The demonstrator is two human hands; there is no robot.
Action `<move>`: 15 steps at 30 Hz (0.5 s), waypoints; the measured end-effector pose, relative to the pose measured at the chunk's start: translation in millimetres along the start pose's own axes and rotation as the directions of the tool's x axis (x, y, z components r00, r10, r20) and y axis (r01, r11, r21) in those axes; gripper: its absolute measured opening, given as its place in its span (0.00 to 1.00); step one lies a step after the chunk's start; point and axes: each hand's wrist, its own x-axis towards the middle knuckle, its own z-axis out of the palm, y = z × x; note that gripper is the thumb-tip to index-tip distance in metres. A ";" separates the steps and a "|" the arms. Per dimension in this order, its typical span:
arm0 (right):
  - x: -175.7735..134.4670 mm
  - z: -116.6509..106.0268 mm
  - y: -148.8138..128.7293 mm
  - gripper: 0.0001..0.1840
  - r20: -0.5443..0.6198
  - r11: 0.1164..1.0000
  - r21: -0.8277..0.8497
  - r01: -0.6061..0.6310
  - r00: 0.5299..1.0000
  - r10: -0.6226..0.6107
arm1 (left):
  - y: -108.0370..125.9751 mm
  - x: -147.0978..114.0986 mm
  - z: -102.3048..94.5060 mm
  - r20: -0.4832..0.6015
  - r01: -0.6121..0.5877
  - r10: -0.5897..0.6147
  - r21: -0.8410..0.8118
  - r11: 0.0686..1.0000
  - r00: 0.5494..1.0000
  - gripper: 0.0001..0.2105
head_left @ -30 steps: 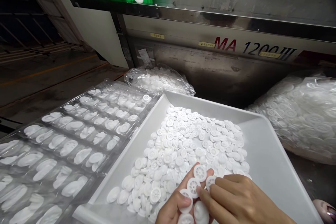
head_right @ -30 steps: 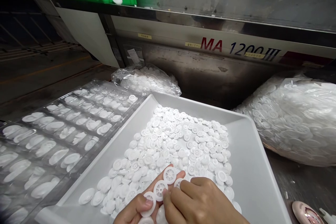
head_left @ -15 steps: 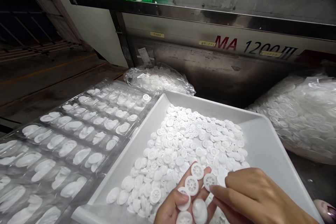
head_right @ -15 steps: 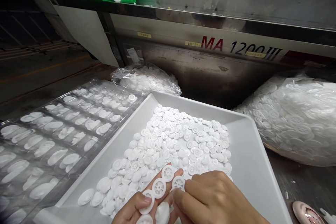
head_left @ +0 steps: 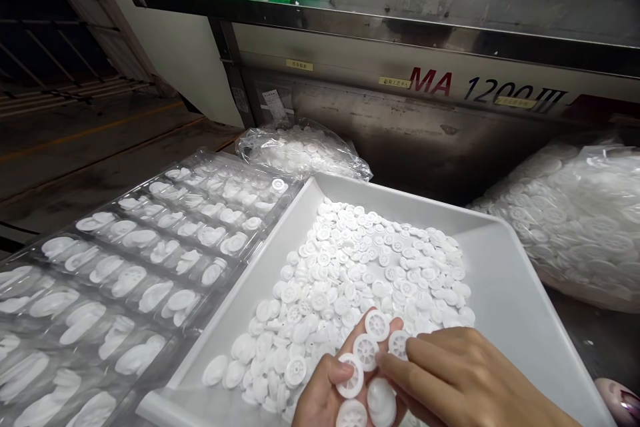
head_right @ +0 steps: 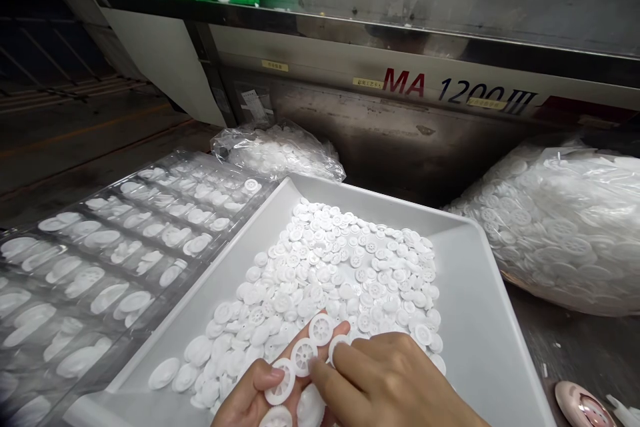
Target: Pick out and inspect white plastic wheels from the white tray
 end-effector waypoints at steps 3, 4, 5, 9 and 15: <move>-0.6 5.7 0.6 0.26 0.070 0.999 -0.051 0.003 0.998 0.000 | -1.8 1.6 -0.3 -0.020 -0.009 0.009 0.001 1.000 1.000 0.25; -0.9 7.5 0.9 0.30 0.060 0.998 -0.062 0.018 0.998 -0.014 | -2.4 2.0 0.4 -0.033 -0.015 0.015 -0.007 1.000 0.999 0.25; -1.0 9.0 1.3 0.32 0.038 0.997 -0.067 0.031 0.999 -0.028 | -3.0 2.4 1.4 -0.049 -0.019 0.018 -0.017 1.000 0.999 0.25; 0.2 13.0 1.3 0.33 -0.078 0.999 -0.028 0.045 0.996 -0.047 | -4.0 3.7 6.2 -0.086 -0.019 0.016 -0.037 0.999 0.996 0.25; 3.3 18.8 3.2 0.09 -0.335 0.905 0.423 -0.053 0.919 0.210 | -2.9 -3.6 14.9 -0.083 -0.050 0.047 -0.026 0.998 0.995 0.25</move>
